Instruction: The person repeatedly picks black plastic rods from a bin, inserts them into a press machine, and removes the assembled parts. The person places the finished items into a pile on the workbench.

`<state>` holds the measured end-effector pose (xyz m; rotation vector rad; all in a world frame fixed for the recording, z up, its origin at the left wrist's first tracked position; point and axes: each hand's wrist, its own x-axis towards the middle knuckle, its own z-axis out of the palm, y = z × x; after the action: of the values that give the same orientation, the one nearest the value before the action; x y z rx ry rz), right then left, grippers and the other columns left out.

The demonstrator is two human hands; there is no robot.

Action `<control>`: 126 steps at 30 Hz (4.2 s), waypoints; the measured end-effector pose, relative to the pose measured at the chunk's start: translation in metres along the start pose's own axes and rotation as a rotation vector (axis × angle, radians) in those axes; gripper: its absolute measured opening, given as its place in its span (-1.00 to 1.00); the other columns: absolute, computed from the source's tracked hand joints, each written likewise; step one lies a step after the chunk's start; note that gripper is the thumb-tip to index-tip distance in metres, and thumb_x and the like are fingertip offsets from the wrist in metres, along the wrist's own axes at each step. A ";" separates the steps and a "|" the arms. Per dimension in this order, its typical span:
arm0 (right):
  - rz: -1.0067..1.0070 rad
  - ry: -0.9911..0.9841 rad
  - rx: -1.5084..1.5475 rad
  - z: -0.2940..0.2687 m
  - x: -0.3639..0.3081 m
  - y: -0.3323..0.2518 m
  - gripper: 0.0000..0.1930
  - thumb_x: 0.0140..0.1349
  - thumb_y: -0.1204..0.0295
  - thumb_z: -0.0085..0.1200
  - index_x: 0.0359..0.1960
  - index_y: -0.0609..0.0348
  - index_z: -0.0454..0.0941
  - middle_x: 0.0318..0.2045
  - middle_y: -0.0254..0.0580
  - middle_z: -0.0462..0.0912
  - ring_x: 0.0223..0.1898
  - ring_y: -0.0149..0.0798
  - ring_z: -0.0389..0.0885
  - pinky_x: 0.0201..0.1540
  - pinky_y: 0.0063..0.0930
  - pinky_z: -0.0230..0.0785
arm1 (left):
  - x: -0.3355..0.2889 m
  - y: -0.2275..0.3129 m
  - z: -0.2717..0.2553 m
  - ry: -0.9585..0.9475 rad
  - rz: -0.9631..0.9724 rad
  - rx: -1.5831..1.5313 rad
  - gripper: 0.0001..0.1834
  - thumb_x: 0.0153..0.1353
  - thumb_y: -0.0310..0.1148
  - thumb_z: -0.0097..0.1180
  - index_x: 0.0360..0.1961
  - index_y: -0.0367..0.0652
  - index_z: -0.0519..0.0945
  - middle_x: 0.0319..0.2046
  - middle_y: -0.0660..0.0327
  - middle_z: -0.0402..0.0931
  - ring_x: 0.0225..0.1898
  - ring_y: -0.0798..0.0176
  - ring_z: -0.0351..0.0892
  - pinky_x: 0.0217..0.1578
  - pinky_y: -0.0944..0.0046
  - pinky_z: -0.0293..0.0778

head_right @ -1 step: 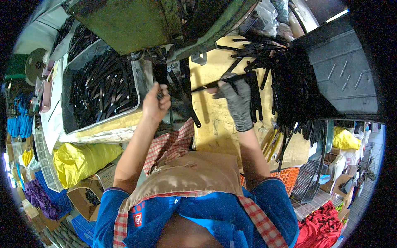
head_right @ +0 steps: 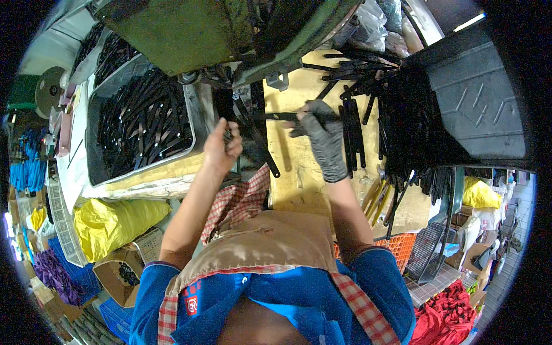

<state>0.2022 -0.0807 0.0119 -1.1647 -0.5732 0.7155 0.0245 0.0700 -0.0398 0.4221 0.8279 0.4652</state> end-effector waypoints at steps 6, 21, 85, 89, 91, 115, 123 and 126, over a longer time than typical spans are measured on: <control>0.000 0.067 0.169 0.028 0.009 0.022 -0.87 0.31 0.41 0.05 -0.24 0.18 0.41 -0.34 -0.23 0.55 -0.30 -0.12 0.71 -0.39 -0.46 0.62 | -0.024 -0.035 0.010 -0.111 -0.102 0.149 -0.54 0.40 0.05 -0.22 -0.32 -0.14 0.45 -0.61 0.34 0.29 -0.68 0.46 0.10 -0.67 0.44 -0.01; 0.204 0.215 0.221 0.037 -0.042 0.047 -0.74 0.34 0.26 -0.02 -0.22 0.24 0.46 -0.33 -0.03 0.62 -0.36 -0.19 0.66 -0.27 -0.32 0.58 | -0.052 -0.070 0.011 -0.224 0.277 0.446 -0.57 0.41 -0.13 -0.08 -0.54 -0.18 0.49 -0.66 0.44 0.31 -0.59 0.59 0.17 -0.57 0.50 0.14; -0.066 0.043 -1.149 -0.078 -0.036 0.022 -0.76 0.26 0.26 0.07 -0.26 0.20 0.51 -0.51 0.00 0.58 -0.44 0.02 0.59 -0.34 -0.24 0.43 | 0.014 0.006 -0.003 -0.005 -0.012 -0.043 -0.56 0.38 0.00 -0.12 -0.37 -0.18 0.49 -0.59 0.33 0.31 -0.60 0.43 0.18 -0.60 0.44 0.10; -0.012 -0.189 -0.844 -0.005 -0.034 -0.001 -0.73 0.34 0.25 -0.06 -0.28 0.23 0.51 -0.55 -0.02 0.55 -0.52 -0.05 0.57 -0.42 -0.33 0.38 | -0.008 -0.025 0.010 -0.087 -0.067 0.111 -0.51 0.37 0.08 -0.19 -0.28 -0.19 0.45 -0.58 0.31 0.31 -0.60 0.42 0.17 -0.61 0.42 0.09; 0.032 -0.265 -0.833 0.018 -0.026 -0.001 -0.71 0.35 0.25 -0.09 -0.31 0.24 0.51 -0.54 0.04 0.54 -0.51 -0.02 0.56 -0.42 -0.31 0.36 | -0.014 -0.034 0.015 -0.216 -0.159 0.135 -0.51 0.38 0.14 -0.26 -0.29 -0.08 0.42 -0.62 0.34 0.28 -0.64 0.44 0.12 -0.62 0.42 0.02; 0.275 -0.337 -0.446 0.016 -0.049 0.006 -0.75 0.32 0.28 0.00 -0.23 0.23 0.56 -0.53 -0.25 0.52 -0.57 -0.44 0.48 -0.47 -0.55 0.35 | -0.071 -0.054 0.006 -0.168 0.326 0.586 -0.51 0.42 -0.12 -0.14 -0.63 -0.16 0.42 -0.73 0.34 0.36 -0.71 0.50 0.24 -0.65 0.46 0.18; 0.042 -0.049 -1.408 -0.089 -0.044 0.021 -0.73 0.14 0.27 0.20 -0.30 0.23 0.51 -0.38 0.01 0.57 -0.37 0.00 0.55 -0.28 -0.24 0.39 | -0.064 0.033 0.023 0.152 0.736 0.366 -0.53 0.44 -0.06 -0.27 -0.47 -0.16 0.47 -0.69 0.31 0.35 -0.65 0.42 0.25 -0.61 0.37 0.16; 0.080 -0.203 -1.347 -0.103 -0.040 0.025 -0.77 0.12 0.35 0.20 -0.37 0.25 0.48 -0.45 0.01 0.53 -0.41 0.05 0.51 -0.31 -0.28 0.38 | -0.051 0.061 0.000 -0.081 0.536 0.137 -0.75 0.39 -0.23 -0.13 -0.16 -0.18 0.48 -0.34 0.27 0.45 -0.35 0.39 0.31 -0.34 0.38 0.29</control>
<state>0.2461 -0.1684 -0.0440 -2.3692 -1.2678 0.4661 -0.0192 0.0926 0.0227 0.7919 0.6644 0.8839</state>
